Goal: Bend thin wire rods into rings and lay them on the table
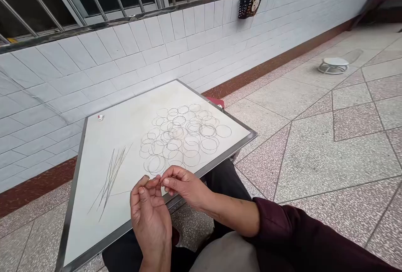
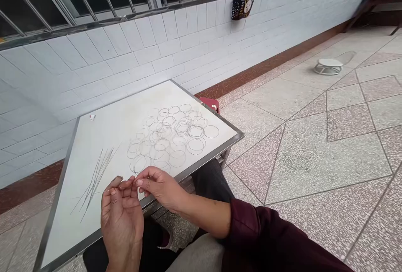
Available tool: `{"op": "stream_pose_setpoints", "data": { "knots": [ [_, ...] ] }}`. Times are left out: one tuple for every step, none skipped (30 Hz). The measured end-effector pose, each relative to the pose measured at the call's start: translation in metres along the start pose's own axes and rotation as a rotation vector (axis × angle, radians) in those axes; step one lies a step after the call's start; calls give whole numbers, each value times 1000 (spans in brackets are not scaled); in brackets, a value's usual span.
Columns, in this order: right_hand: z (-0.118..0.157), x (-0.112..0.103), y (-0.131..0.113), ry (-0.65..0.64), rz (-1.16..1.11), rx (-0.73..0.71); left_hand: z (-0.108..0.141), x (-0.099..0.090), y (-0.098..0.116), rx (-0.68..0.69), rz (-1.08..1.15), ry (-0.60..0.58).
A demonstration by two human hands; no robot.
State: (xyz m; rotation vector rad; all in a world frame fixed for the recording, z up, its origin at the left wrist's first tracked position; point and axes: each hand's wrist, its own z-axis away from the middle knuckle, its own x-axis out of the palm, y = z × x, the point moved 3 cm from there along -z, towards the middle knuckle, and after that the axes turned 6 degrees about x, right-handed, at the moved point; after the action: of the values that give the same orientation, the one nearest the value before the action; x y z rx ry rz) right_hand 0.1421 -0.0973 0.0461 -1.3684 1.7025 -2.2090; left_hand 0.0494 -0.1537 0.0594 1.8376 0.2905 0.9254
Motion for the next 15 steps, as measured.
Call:
{"op": "stream_pose_setpoints", "data": {
  "knots": [
    [0,-1,0,-6,7,9,0,0,0,1,5,7],
    [1,-1,1,-11,12,19,-1,0,1,-1,13,16],
    [1,-2,2,-16,17,29,-2,0,1,-2,23,26],
    [1,-3,2,-20,21,39,-3,-1,1,-1,36,37],
    [0,-5,3,-25,27,48,-4,-1,1,-2,49,47],
    [0,-7,4,-34,37,58,-5,-2,1,-9,61,59],
    [0,-9,4,-46,52,69,-6,-4,1,-21,69,71],
    [-1,-11,4,-62,71,84,-7,-5,0,-42,70,79],
    [-2,-13,4,-78,94,103,-9,-6,-1,-71,65,80],
    [-3,-15,4,-90,113,119,-10,-7,-3,-107,53,71],
    [-4,-18,4,-96,130,133,-10,-8,-4,-143,40,54],
    [-5,-21,4,-90,138,139,-11,-9,-5,-174,28,34],
    [-6,-24,5,-66,133,134,-12,-9,-6,-198,23,16],
    [-8,-26,5,-23,114,115,-13,-10,-7,-213,22,5],
    [-9,-29,5,33,83,86,-14,-10,-8,-219,28,2]
  ]
}}
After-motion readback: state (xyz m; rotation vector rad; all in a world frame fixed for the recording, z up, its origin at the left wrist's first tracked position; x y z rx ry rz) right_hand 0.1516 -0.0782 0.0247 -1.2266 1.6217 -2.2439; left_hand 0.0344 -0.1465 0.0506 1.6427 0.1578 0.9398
